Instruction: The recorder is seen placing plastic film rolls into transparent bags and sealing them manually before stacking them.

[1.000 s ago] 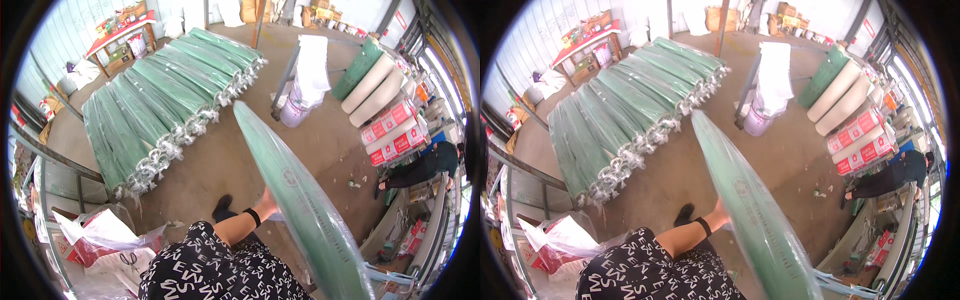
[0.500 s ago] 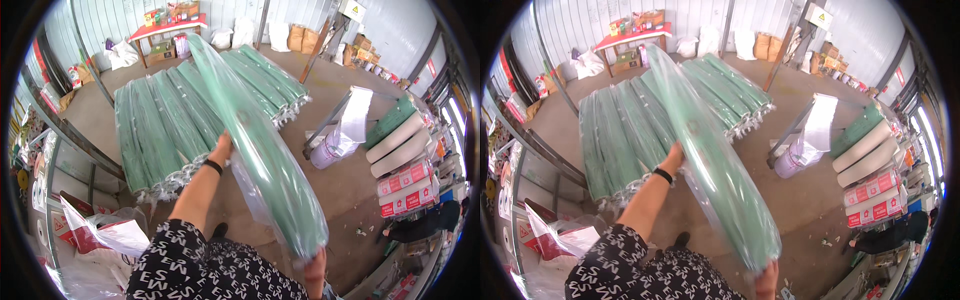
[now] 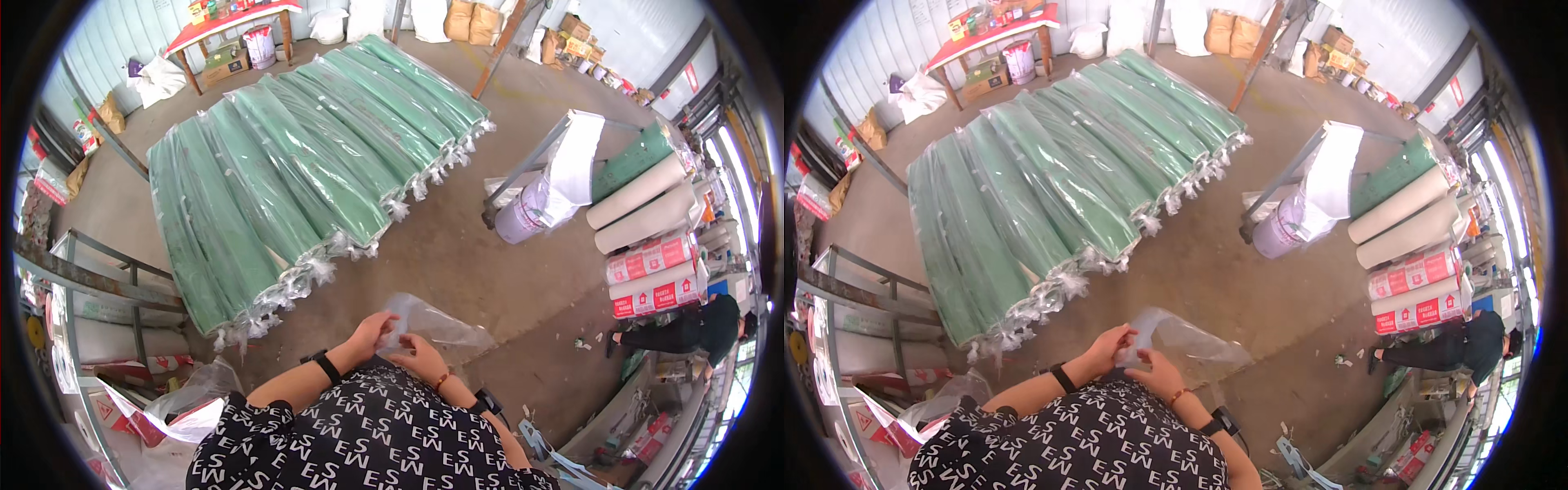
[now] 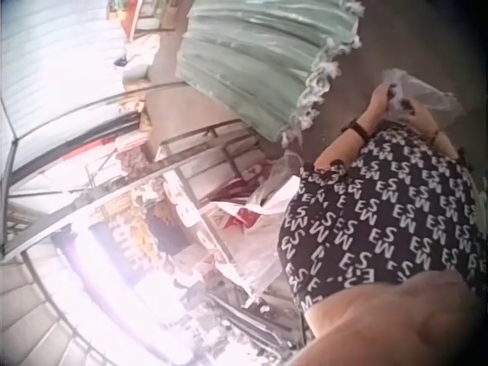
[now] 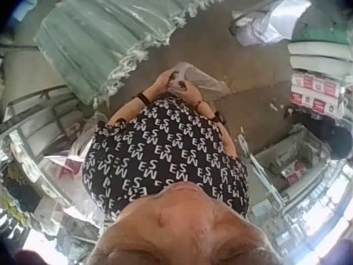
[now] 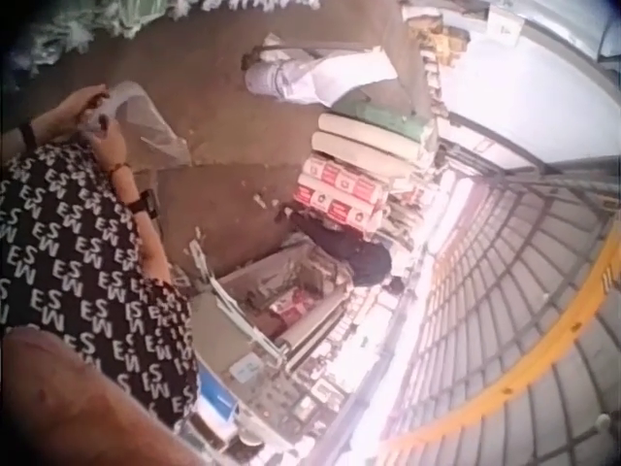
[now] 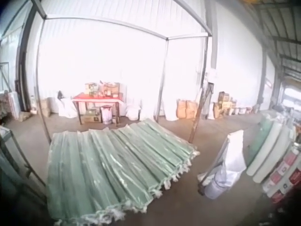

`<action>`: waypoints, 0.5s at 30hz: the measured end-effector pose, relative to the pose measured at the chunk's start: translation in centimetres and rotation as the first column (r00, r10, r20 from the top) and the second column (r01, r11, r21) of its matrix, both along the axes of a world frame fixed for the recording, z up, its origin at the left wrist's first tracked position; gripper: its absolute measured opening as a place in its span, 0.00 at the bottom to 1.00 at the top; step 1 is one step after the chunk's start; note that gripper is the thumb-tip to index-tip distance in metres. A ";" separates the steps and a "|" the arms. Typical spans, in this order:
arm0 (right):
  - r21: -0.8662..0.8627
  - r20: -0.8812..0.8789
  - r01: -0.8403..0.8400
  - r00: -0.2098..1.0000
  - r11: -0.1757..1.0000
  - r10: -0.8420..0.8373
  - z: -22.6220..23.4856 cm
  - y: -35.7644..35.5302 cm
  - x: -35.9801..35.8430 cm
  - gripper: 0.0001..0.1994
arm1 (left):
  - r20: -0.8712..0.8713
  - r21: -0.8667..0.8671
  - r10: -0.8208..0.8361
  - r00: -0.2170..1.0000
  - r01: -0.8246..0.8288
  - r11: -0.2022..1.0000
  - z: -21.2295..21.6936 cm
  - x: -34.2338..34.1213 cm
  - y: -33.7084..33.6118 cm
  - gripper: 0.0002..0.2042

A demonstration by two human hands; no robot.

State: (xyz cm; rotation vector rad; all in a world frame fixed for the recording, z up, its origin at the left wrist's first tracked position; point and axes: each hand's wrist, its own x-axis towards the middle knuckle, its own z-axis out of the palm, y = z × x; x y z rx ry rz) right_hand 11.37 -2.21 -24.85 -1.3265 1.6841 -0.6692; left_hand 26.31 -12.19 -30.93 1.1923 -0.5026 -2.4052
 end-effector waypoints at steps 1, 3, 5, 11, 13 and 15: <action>0.007 -0.002 0.013 1.000 1.000 -0.013 -0.3 -0.1 -0.8 0.18 | -0.002 0.007 -0.013 1.000 0.013 1.000 1.8 -1.8 -0.7 0.15; 0.094 0.102 0.186 0.976 0.978 -0.195 -0.8 -0.6 -3.2 0.13 | -0.140 -0.082 -0.067 0.988 0.056 0.995 5.3 -5.6 -2.8 0.14; 0.087 0.262 0.370 0.887 0.925 -0.380 0.3 -1.5 -6.0 0.09 | -0.211 -0.166 -0.114 0.971 0.079 0.983 8.6 -9.2 -4.7 0.13; -0.219 0.399 0.673 0.722 0.706 -0.565 5.8 -2.5 -16.5 0.05 | -0.073 -0.644 -0.009 0.997 -0.040 0.764 12.1 -19.1 -7.4 0.12; -0.211 0.466 0.739 0.652 0.640 -0.599 6.0 -2.2 -20.0 0.07 | -0.004 -0.662 -0.015 1.000 0.008 0.749 11.9 -21.7 -7.6 0.14; -0.240 0.452 0.730 0.667 0.639 -0.592 6.6 -2.0 -23.2 0.07 | 0.067 -0.680 -0.008 0.998 0.052 0.731 12.1 -24.1 -7.5 0.16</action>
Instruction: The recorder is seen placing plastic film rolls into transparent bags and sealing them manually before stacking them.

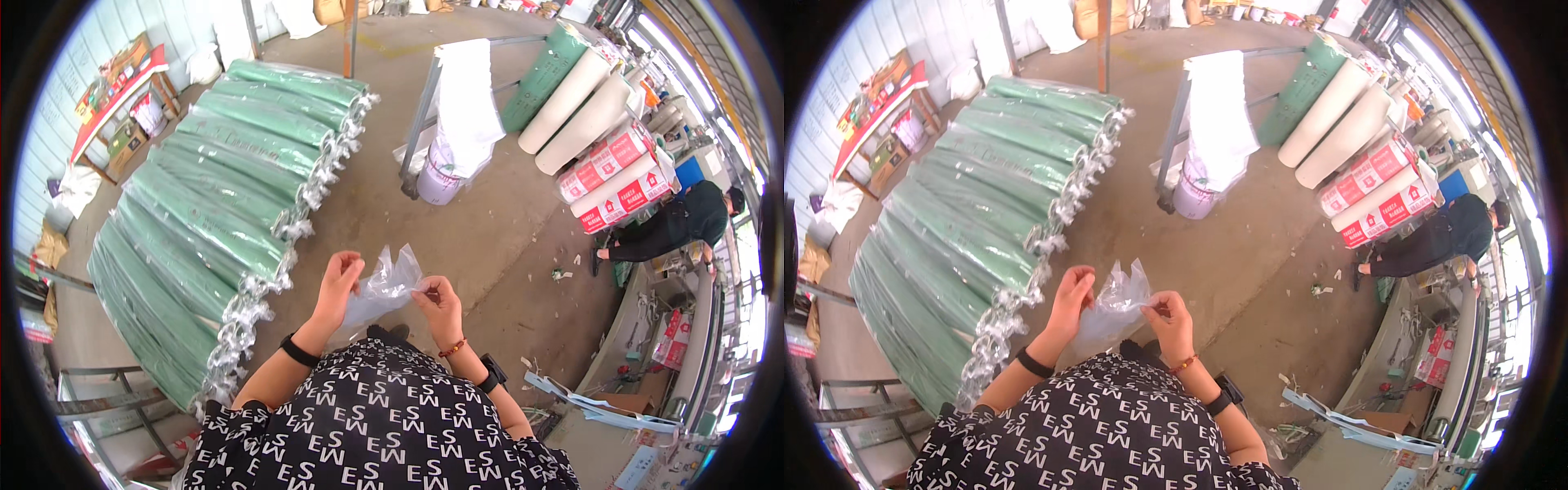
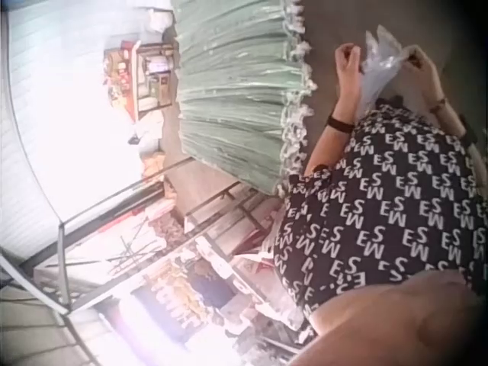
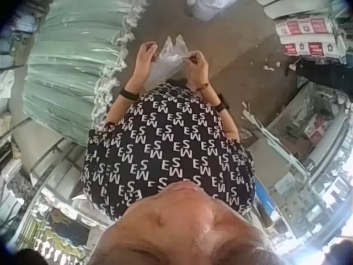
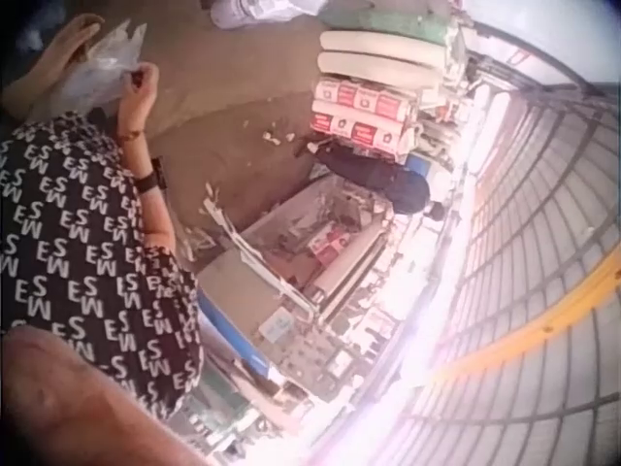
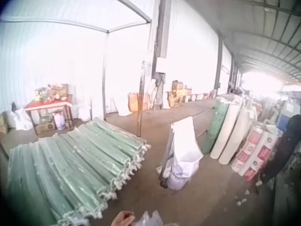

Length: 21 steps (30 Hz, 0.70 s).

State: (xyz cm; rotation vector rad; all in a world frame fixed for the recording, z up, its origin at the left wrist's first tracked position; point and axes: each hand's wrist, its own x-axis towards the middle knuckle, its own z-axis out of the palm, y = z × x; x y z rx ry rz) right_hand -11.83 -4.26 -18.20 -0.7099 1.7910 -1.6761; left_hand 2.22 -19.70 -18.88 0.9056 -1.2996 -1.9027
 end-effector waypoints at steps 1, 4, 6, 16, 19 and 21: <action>0.002 -0.035 -0.019 0.999 1.000 0.019 0.3 0.0 -1.6 0.08 | 0.067 0.118 -0.152 0.986 0.143 0.983 0.5 -1.2 0.0 0.18; 0.068 -0.160 -0.126 0.978 0.990 0.136 1.1 -0.3 -5.7 0.08 | 0.012 0.373 -0.403 0.915 0.370 0.851 0.5 -4.4 -0.1 0.23; 0.096 -0.138 -0.105 0.983 0.990 0.118 1.4 -0.7 -7.6 0.08 | 0.101 -0.004 -0.295 0.950 0.297 0.955 1.0 -8.0 0.4 0.24; 0.170 -0.241 0.198 0.958 0.965 -0.154 2.0 -3.4 -19.3 0.10 | 0.595 -0.796 -0.338 0.729 0.592 -0.126 4.9 -24.1 -7.6 0.05; 0.190 -0.226 0.376 0.916 0.907 -0.332 1.9 -5.6 -23.2 0.08 | 0.534 -0.832 -0.387 0.752 0.548 -0.082 5.5 -29.8 -9.6 0.06; 0.216 -0.053 0.340 0.940 0.915 -0.336 2.2 -7.1 -25.5 0.08 | 0.493 -0.854 -0.377 0.784 0.519 -0.037 5.7 -33.6 -11.5 0.09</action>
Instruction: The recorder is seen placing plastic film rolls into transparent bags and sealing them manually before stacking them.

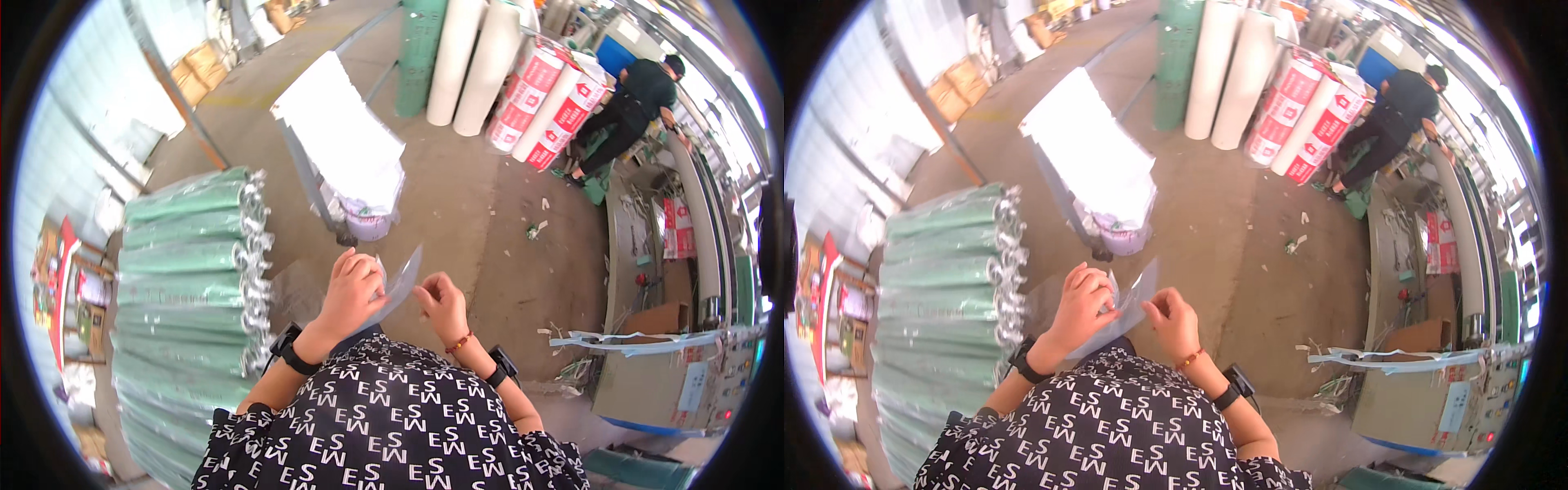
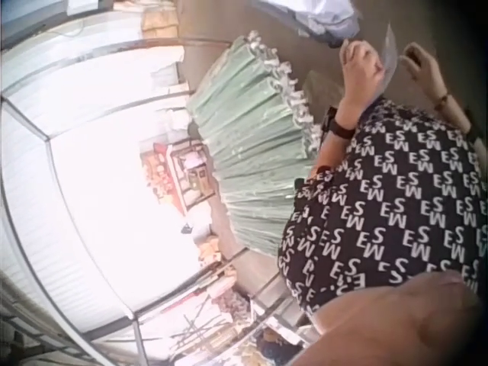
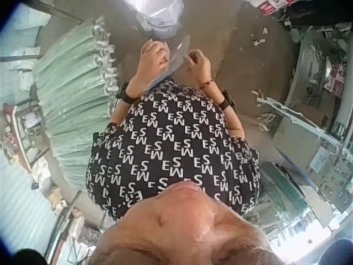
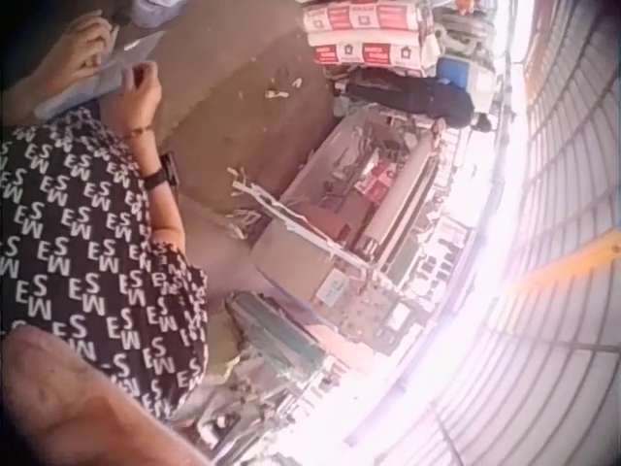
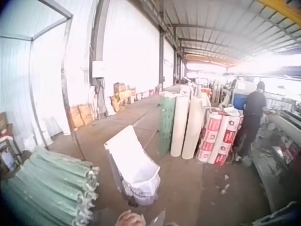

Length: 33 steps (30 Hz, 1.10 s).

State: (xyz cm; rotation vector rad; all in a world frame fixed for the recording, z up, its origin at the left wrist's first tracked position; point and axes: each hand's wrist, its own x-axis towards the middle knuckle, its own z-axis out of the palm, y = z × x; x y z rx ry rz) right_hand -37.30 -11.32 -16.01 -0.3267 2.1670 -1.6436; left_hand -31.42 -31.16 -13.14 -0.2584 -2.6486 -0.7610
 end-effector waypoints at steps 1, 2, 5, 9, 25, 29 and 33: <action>-0.051 0.168 -0.033 0.985 0.998 0.041 0.3 -1.0 -1.1 0.09 | -0.004 -0.001 -0.023 1.000 0.023 1.000 0.2 -1.9 -1.1 0.09; -0.052 0.165 -0.014 0.986 0.999 0.022 0.3 -2.2 -1.9 0.09 | 0.005 -0.012 -0.047 0.999 0.047 0.999 0.2 -3.6 -2.1 0.10; -0.291 0.497 0.081 0.864 0.953 0.078 -0.1 -6.4 -3.6 0.11 | 0.039 0.020 -0.136 0.990 0.136 0.991 -0.1 -8.0 -5.1 0.12; -0.474 0.700 0.327 0.703 0.817 0.125 -2.9 -9.3 -6.4 0.12 | 0.163 0.156 -0.330 0.930 0.306 0.939 -1.6 -11.8 -7.1 0.13; -0.590 0.781 0.794 0.608 0.150 -0.145 -1.6 -9.5 -10.2 0.04 | 0.337 0.868 -0.613 0.715 -0.488 -0.091 -7.3 -21.3 -10.9 0.04; -0.678 0.733 0.734 0.679 -0.035 0.033 -4.3 -5.9 -9.3 0.08 | 0.453 0.797 -0.599 0.660 -0.601 -0.059 -6.3 -23.3 -10.4 0.02; -0.574 0.764 0.757 0.632 0.313 -0.127 -3.0 -4.0 -8.1 0.08 | 0.417 0.800 -0.516 0.748 -0.572 -0.182 -5.6 -24.0 -9.9 0.06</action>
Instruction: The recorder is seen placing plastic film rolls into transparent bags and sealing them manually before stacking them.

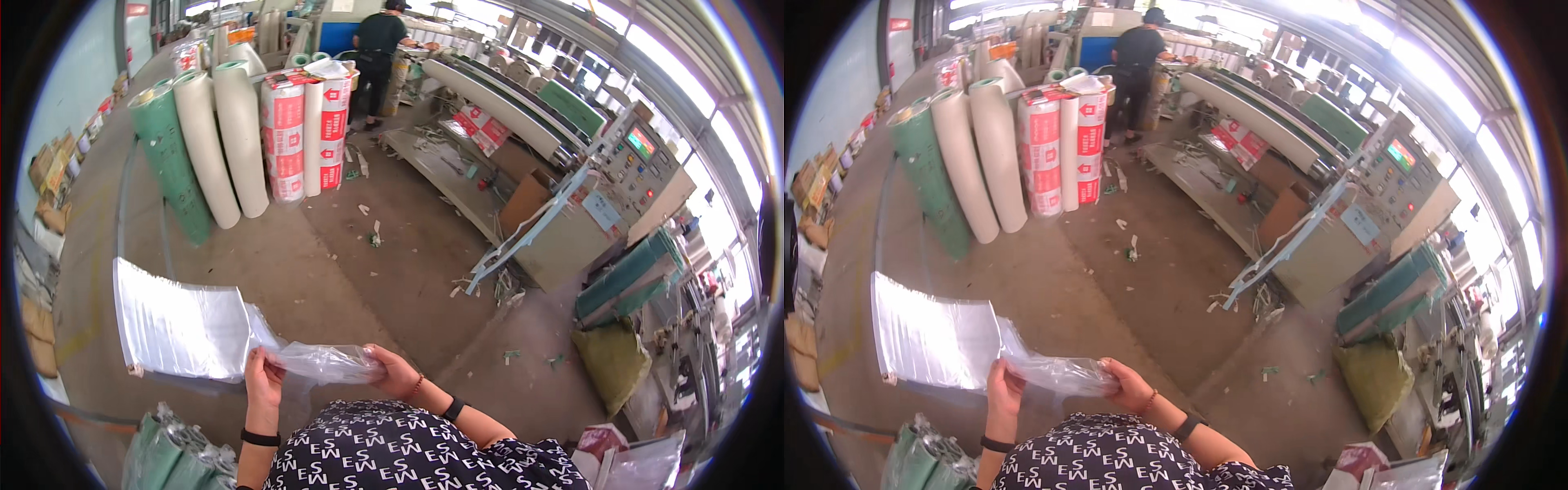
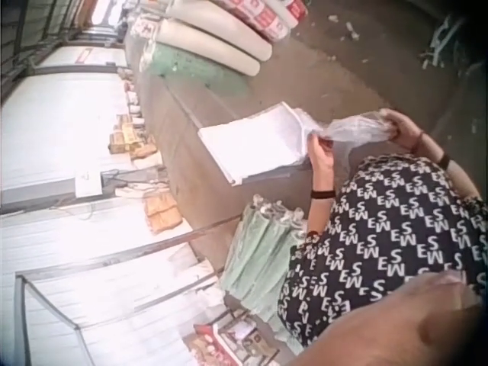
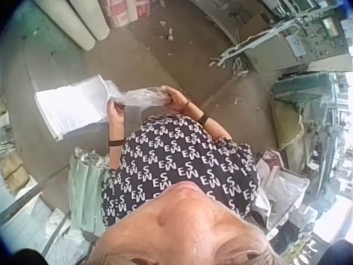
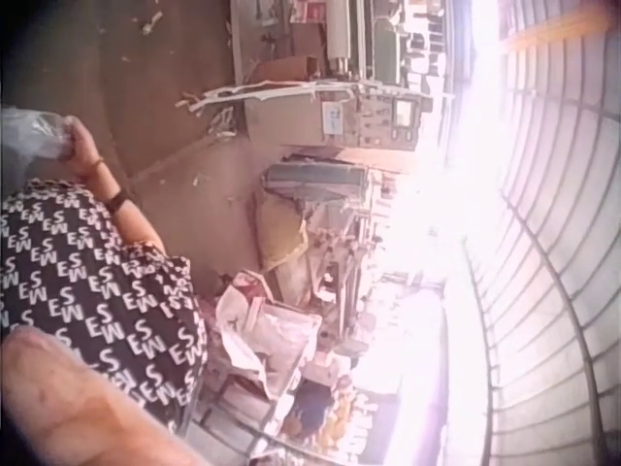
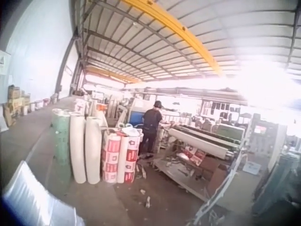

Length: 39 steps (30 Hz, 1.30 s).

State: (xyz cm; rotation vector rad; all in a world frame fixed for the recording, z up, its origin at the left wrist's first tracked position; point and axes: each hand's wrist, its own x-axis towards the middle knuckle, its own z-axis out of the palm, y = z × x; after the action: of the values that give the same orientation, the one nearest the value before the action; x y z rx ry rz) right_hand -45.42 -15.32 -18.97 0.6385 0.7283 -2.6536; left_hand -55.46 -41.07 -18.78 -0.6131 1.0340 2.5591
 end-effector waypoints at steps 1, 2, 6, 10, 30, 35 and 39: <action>-0.138 -0.259 -0.194 0.953 0.971 0.153 0.1 0.5 0.2 0.07 | -0.042 0.045 -0.016 0.999 0.017 0.999 -0.8 0.3 -0.9 0.08; -0.141 -0.246 -0.252 0.946 0.957 0.213 0.4 0.8 0.9 0.07 | -0.084 0.086 -0.013 0.996 0.020 0.996 -1.6 1.0 -1.7 0.10; 0.782 -0.002 -0.428 0.725 0.453 0.689 1.1 2.1 2.1 0.13 | 0.037 0.400 -0.064 0.997 0.044 0.916 -4.9 7.1 -1.1 0.17; 0.501 0.223 -0.790 0.511 0.352 0.830 -4.3 6.4 1.1 0.14 | 0.074 0.291 0.040 0.996 -0.060 0.955 -8.1 17.9 0.0 0.15; 0.499 0.271 -0.766 -0.305 -0.404 0.913 -25.1 -11.2 24.9 0.18 | 0.741 -0.671 0.597 0.307 0.379 0.637 -16.5 80.7 10.0 0.13; 0.489 0.334 -0.720 -0.367 -0.492 0.868 -32.3 -17.5 35.5 0.23 | 0.525 -0.850 0.726 0.443 0.316 0.422 -20.2 79.1 -0.1 0.20; 0.510 0.277 -0.745 -0.330 -0.429 0.902 -37.6 -23.4 46.9 0.28 | 0.481 -0.866 0.613 0.627 0.450 0.219 -24.2 80.7 -9.5 0.32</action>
State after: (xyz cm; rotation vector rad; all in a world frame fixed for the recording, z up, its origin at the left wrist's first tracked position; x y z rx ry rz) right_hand 1.46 -38.73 -56.59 -0.4053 1.2792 -0.6937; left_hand 25.25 -50.59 -42.95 -1.9335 2.1444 0.8375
